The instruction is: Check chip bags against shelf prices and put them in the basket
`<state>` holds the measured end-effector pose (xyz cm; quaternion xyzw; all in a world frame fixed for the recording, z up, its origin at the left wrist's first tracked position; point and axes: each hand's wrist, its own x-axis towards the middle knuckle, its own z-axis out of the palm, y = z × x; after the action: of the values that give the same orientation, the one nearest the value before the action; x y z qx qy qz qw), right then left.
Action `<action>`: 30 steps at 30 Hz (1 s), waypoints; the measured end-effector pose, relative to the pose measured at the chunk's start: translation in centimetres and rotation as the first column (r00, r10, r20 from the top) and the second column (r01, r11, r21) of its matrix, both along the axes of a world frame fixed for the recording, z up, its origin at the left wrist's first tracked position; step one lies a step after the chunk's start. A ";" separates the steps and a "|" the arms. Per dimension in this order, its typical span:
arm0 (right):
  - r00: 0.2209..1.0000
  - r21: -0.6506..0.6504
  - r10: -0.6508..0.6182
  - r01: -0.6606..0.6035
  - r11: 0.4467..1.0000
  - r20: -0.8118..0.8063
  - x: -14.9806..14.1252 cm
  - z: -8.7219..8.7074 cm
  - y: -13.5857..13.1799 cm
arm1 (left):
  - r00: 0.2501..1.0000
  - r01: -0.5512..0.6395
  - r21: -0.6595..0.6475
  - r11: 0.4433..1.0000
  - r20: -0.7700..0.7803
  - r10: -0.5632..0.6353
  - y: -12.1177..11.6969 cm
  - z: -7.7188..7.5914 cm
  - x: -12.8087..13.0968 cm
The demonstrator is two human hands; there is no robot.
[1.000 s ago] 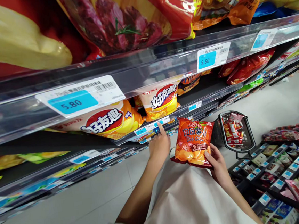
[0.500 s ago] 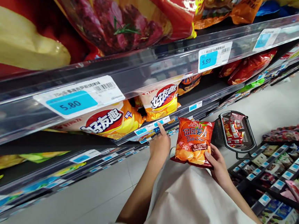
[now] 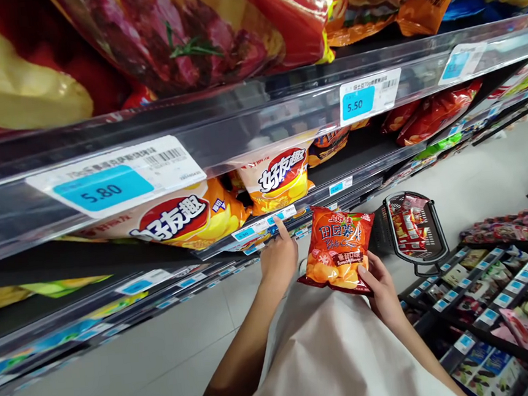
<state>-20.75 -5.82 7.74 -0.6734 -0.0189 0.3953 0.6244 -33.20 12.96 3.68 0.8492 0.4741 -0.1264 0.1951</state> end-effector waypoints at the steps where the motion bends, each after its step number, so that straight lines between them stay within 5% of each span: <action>1: 1.000 0.003 -0.004 0.004 1.000 -0.003 0.0 -0.1 0.0 | 1.000 0.001 0.000 1.000 -0.002 -0.001 0.0 0.0 0.0; 30: 1.000 0.034 -0.017 0.018 0.999 -0.017 -0.4 -0.4 -0.4 | 1.000 0.015 0.033 0.999 -0.009 -0.014 -0.1 -0.5 -0.3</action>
<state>-21.16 -6.27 7.32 -0.6594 -0.0148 0.3951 0.6395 -33.50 12.83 3.17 0.8552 0.4709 -0.1237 0.1779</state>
